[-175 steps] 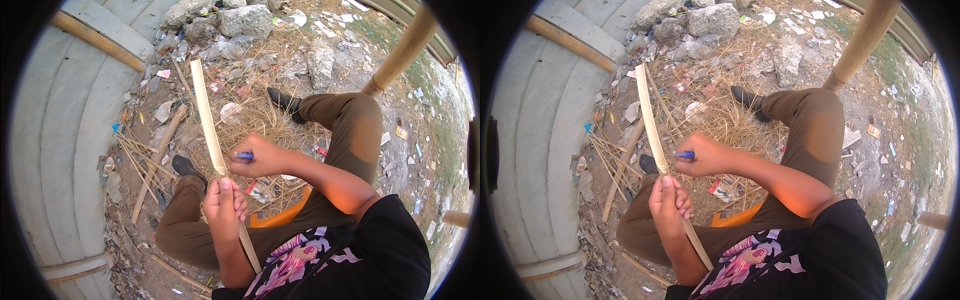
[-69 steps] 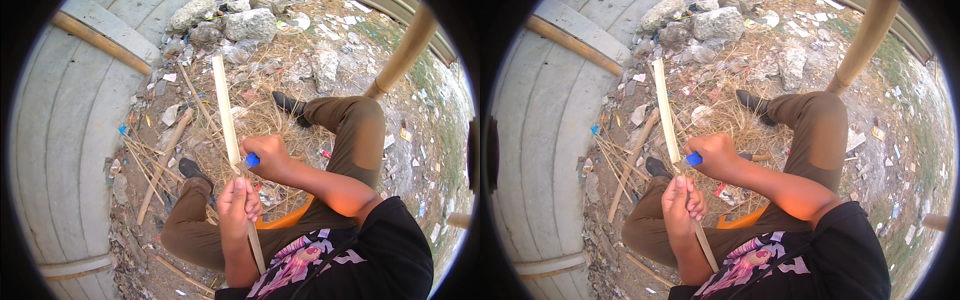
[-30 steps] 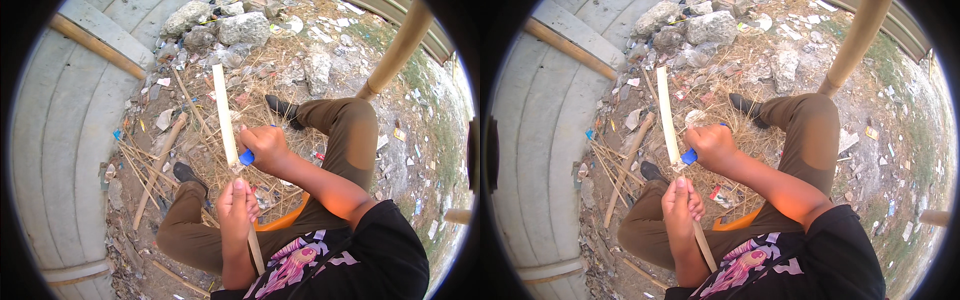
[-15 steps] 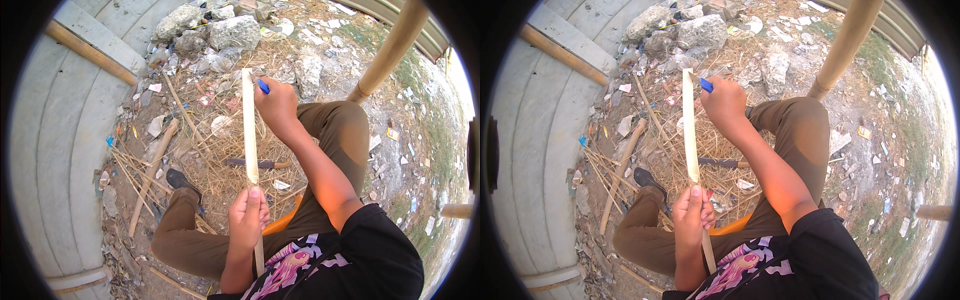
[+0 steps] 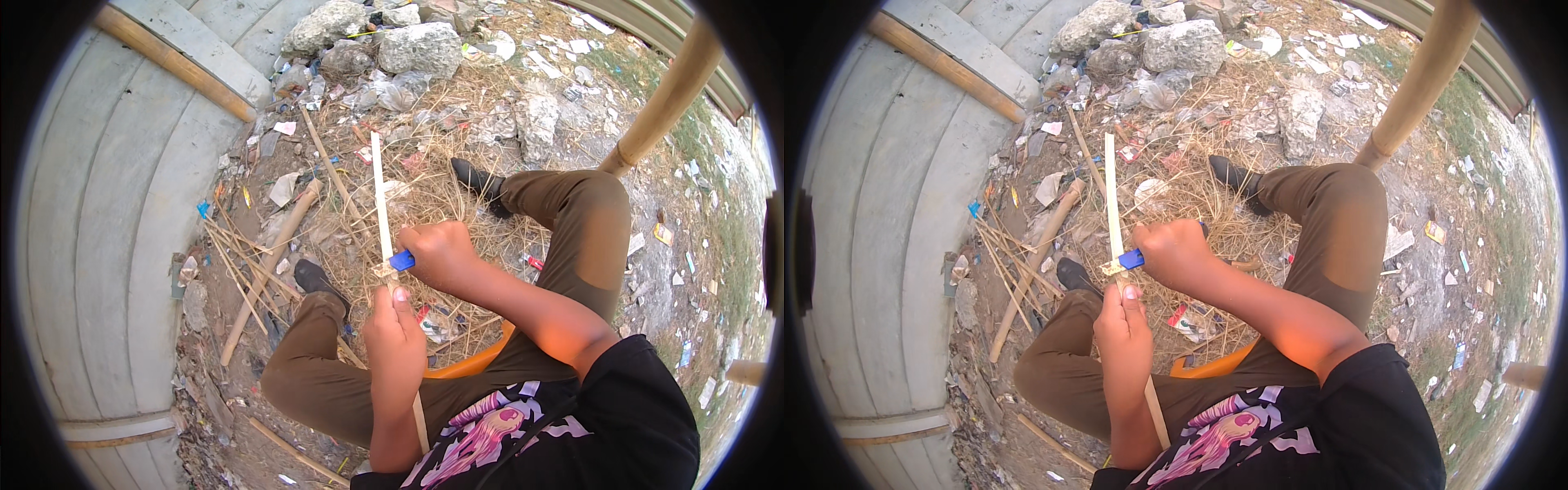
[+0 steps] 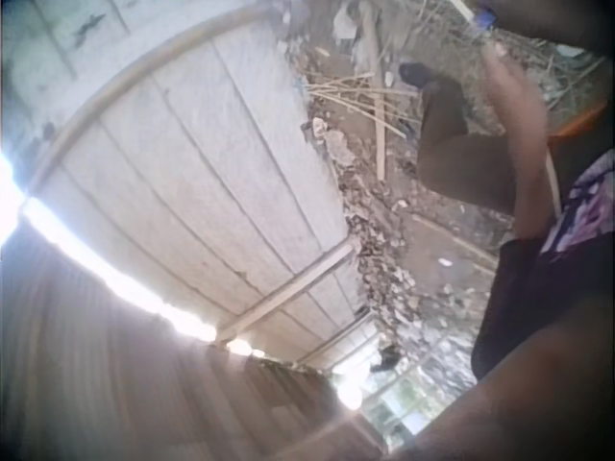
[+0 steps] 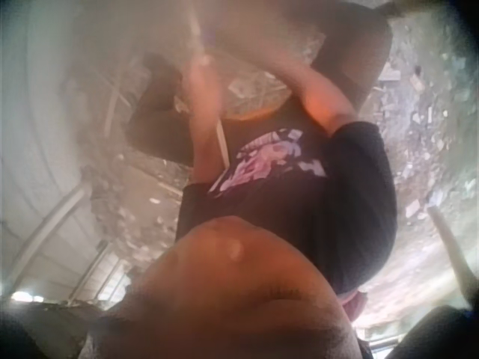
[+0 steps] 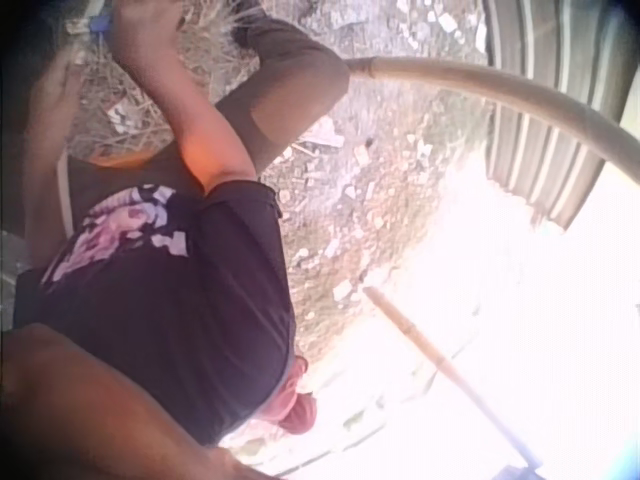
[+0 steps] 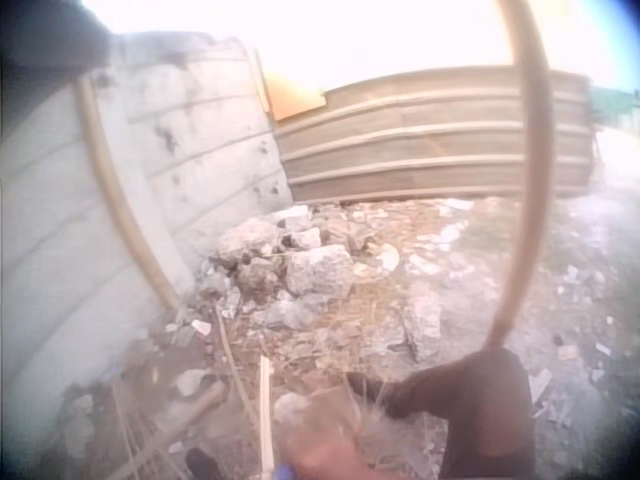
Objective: The person sits on the ground and uses a blue utility knife to shave and split a long bamboo stick. They hold the stick with one hand and carefully scrape along its length to remove thin strips. Later, they use a larger knife to further split the bamboo.
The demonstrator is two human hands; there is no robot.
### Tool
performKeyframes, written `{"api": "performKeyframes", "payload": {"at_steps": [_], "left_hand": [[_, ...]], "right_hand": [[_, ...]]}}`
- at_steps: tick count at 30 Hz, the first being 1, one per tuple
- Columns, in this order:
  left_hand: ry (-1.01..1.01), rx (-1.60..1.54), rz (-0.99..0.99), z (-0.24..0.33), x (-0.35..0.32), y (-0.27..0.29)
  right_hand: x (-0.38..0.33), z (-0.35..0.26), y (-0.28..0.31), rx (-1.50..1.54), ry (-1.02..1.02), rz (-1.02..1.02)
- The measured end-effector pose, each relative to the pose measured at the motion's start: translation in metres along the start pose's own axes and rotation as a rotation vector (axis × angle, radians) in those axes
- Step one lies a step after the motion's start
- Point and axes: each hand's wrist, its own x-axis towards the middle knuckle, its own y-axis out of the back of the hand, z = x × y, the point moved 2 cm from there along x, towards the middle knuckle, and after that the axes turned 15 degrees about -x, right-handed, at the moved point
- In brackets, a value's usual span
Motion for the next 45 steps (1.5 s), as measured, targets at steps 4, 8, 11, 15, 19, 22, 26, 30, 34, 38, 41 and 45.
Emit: {"api": "performKeyframes", "payload": {"at_steps": [4, 8, 11, 15, 19, 22, 26, 30, 34, 38, 41, 45], "left_hand": [[-0.014, 0.201, 0.014, 0.01, -0.003, -0.004], [-0.007, 0.334, 0.028, 0.011, -0.004, -0.009], [-0.045, 0.39, 0.035, 0.007, -0.006, -0.011], [-0.097, 0.466, 0.038, 0.01, -0.007, -0.015], [-0.094, 0.482, 0.041, 0.009, -0.007, -0.018], [-0.14, 0.521, 0.023, 0.004, -0.012, -0.023], [-0.083, 0.553, -0.065, 0.002, -0.023, -0.038], [-0.151, 0.558, -0.112, 0.006, -0.035, -0.04], [-0.24, 0.453, -0.141, 0.025, -0.05, -0.038], [0.184, -0.091, -0.298, 0.004, -0.024, -0.023], [0.231, -0.353, -0.155, 0.004, -0.006, -0.009], [0.023, 0.173, 0.023, 0.002, 0.002, -0.003]], "right_hand": [[-0.002, 0.0, -0.004, -0.086, -0.008, 0.051], [-0.001, 0.002, -0.003, -0.18, -0.016, -0.01], [0.001, 0.003, -0.001, -0.188, -0.012, -0.007], [0.003, 0.008, -0.004, -0.229, 0.006, 0.003], [0.006, 0.018, -0.01, -0.267, -0.015, 0.005], [0.016, 0.03, -0.011, -0.239, -0.192, -0.164], [0.037, 0.078, -0.001, -0.283, -0.397, -0.154], [0.041, 0.098, 0.003, -0.37, -0.571, -0.273], [0.044, 0.148, 0.022, -0.323, -0.918, -0.274], [0.048, 0.11, 0.034, 0.007, -0.796, -0.21], [0.035, 0.054, 0.02, 0.103, -0.475, -0.092], [0.008, 0.021, 0.001, -0.041, -0.152, -0.083]]}}
